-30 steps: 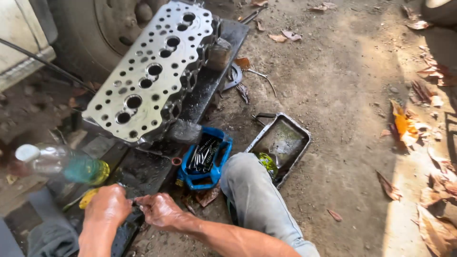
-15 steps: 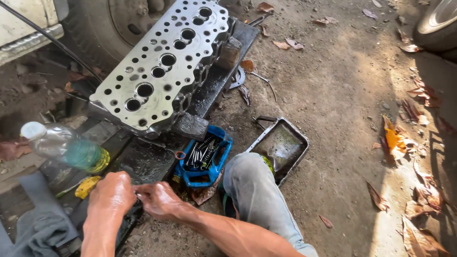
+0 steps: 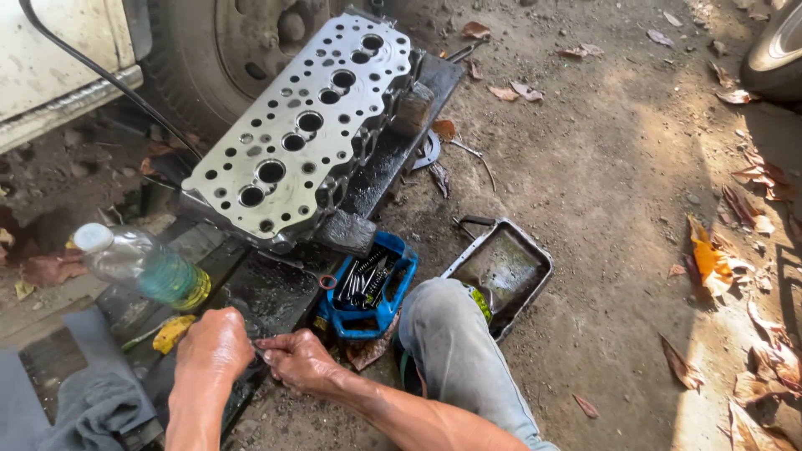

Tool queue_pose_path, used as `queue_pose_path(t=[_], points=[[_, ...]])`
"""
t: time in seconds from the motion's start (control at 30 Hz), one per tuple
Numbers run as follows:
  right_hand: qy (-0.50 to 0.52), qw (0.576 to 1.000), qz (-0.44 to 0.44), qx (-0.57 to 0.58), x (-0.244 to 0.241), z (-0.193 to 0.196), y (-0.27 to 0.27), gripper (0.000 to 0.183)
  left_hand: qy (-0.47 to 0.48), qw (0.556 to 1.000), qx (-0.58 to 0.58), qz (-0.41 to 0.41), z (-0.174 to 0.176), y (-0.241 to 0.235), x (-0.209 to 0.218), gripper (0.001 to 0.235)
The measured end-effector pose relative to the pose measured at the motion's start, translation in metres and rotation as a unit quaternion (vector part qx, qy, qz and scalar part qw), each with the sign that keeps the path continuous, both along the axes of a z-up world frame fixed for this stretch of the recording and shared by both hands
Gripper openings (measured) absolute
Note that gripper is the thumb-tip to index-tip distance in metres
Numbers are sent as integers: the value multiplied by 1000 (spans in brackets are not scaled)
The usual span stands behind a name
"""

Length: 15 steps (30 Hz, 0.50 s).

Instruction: The person sits on the ground and uses a small metal tool to scrape and clean the surface of a disassembled engine block. They repeatedly wipe the tool on a rag and continue working on the metal surface.

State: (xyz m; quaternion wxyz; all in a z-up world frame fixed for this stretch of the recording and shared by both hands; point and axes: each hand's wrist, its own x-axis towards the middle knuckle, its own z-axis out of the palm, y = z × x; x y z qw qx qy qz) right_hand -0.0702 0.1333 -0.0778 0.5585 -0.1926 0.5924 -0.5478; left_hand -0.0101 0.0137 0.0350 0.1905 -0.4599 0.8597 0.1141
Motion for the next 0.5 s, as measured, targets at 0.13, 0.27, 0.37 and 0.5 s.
queue_pose_path(t=[0.13, 0.27, 0.37, 0.5], points=[[-37, 999, -4, 31, 5, 1, -16, 43, 7, 1000, 15, -3, 12, 10, 3, 19], [-28, 999, -10, 30, 5, -10, -13, 39, 8, 1000, 22, 18, 15, 5, 1, 15], [-50, 998, -18, 38, 4, 4, -17, 41, 5, 1000, 17, 4, 15, 4, -1, 15], [47, 998, 16, 39, 6, 9, -23, 43, 10, 1000, 26, 6, 18, 9, -1, 13]])
